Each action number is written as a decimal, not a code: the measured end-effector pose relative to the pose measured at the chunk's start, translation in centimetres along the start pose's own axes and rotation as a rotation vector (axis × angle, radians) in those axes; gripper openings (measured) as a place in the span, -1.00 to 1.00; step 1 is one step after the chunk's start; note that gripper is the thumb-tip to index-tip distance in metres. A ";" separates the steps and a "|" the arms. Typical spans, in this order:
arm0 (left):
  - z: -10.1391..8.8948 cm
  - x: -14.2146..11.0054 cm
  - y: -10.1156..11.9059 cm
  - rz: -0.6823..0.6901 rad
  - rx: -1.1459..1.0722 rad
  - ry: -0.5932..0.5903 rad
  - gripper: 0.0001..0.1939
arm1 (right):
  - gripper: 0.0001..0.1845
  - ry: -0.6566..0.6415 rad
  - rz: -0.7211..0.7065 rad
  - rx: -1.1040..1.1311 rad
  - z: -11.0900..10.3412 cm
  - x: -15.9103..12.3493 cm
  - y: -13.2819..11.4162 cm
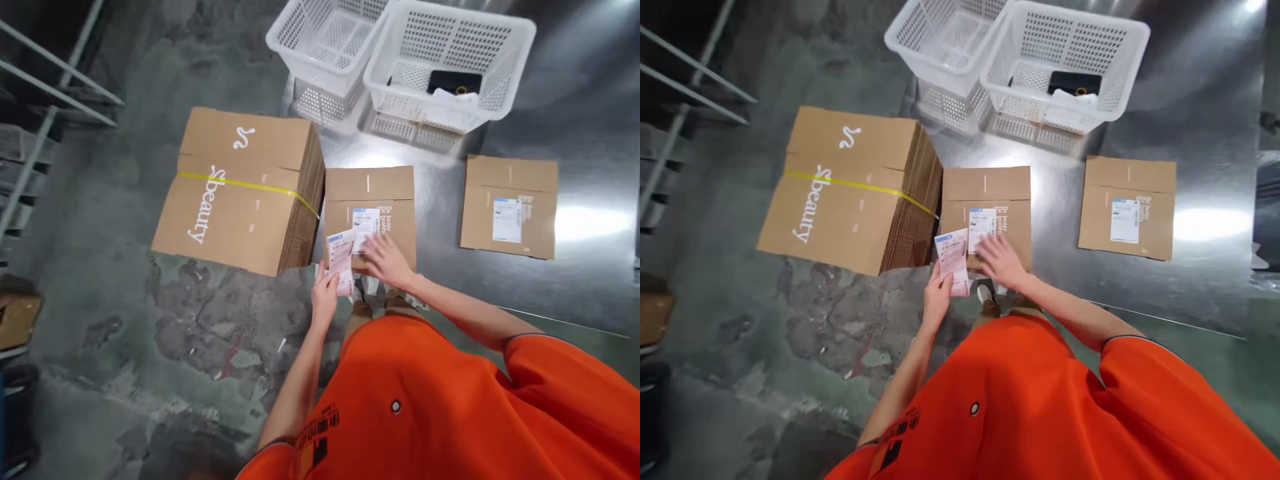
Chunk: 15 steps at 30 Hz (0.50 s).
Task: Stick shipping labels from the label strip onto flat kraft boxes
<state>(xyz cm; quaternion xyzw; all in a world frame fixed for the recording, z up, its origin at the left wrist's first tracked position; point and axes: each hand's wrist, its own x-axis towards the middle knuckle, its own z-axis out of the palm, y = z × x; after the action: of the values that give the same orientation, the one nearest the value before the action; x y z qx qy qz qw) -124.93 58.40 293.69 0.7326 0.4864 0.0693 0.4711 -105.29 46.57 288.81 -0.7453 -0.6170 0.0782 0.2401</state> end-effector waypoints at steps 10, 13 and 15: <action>3.3 -5.2 6.6 -0.065 -0.232 -0.141 -0.61 | -0.36 0.480 0.919 0.499 -10.1 -9.3 12.8; 5.5 -5.4 7.5 -0.152 -0.332 -0.212 -0.56 | -0.37 0.577 1.034 0.413 -15.7 -15.5 18.6; 6.8 -5.3 7.5 -0.179 -0.343 -0.216 -0.57 | -0.43 0.481 1.100 0.250 -19.4 -17.4 21.1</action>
<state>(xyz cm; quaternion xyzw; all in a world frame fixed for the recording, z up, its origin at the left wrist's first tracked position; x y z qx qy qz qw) -119.01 49.44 297.61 0.5988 0.4773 0.0301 0.6424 -82.61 22.22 292.95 -0.9174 -0.0565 0.0921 0.3829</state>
